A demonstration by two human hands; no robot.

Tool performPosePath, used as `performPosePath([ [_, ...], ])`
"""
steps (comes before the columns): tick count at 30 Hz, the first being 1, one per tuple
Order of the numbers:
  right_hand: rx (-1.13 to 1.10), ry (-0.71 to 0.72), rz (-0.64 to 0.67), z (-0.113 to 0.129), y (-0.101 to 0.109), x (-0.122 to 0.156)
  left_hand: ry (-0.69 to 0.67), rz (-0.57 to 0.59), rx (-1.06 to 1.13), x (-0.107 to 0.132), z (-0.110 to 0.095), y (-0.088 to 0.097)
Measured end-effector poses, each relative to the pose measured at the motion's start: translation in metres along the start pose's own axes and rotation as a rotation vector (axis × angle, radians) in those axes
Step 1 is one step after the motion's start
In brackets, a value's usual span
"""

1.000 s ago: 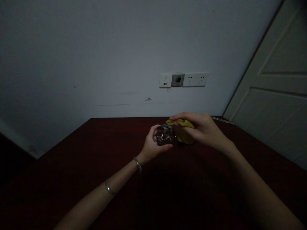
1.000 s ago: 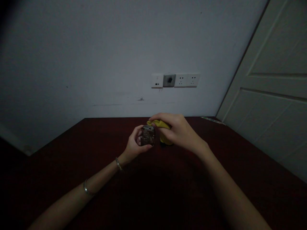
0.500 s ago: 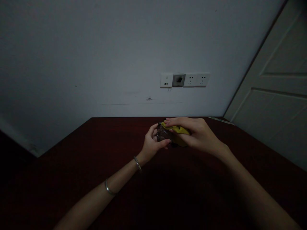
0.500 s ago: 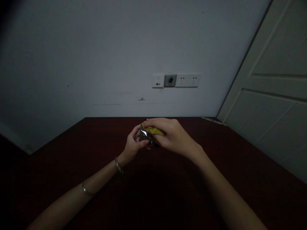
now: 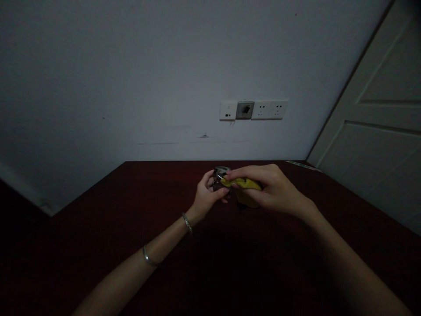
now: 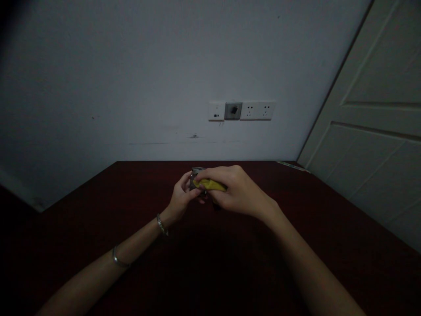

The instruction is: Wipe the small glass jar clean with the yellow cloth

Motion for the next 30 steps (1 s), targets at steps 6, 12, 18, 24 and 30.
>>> performPosePath([
  [6,-0.050,-0.051,-0.038,-0.004,0.005,0.000,-0.010,-0.017,-0.020,-0.001,-0.001,0.002],
  [12,0.009,-0.082,-0.210,-0.016,0.014,0.001,-0.009,-0.021,-0.007,0.001,-0.006,-0.002],
  [18,0.004,-0.044,-0.073,-0.020,-0.005,0.001,-0.023,-0.003,0.004,-0.001,-0.012,-0.009],
  [24,-0.059,0.006,0.001,-0.018,-0.012,0.000,-0.054,-0.039,-0.014,-0.003,-0.013,-0.005],
  [30,-0.086,0.034,0.036,-0.012,-0.007,-0.001,-0.040,-0.043,0.015,-0.004,-0.017,-0.003],
])
Point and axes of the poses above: each hand's wrist, its own x-axis away from the middle knuckle, its own y-axis out of the back of the hand, z = x × y, the point moved 7 cm from there along -x, towards the middle knuckle, and after that the axes turned 13 degrees about -y, right-handed, at the moved point
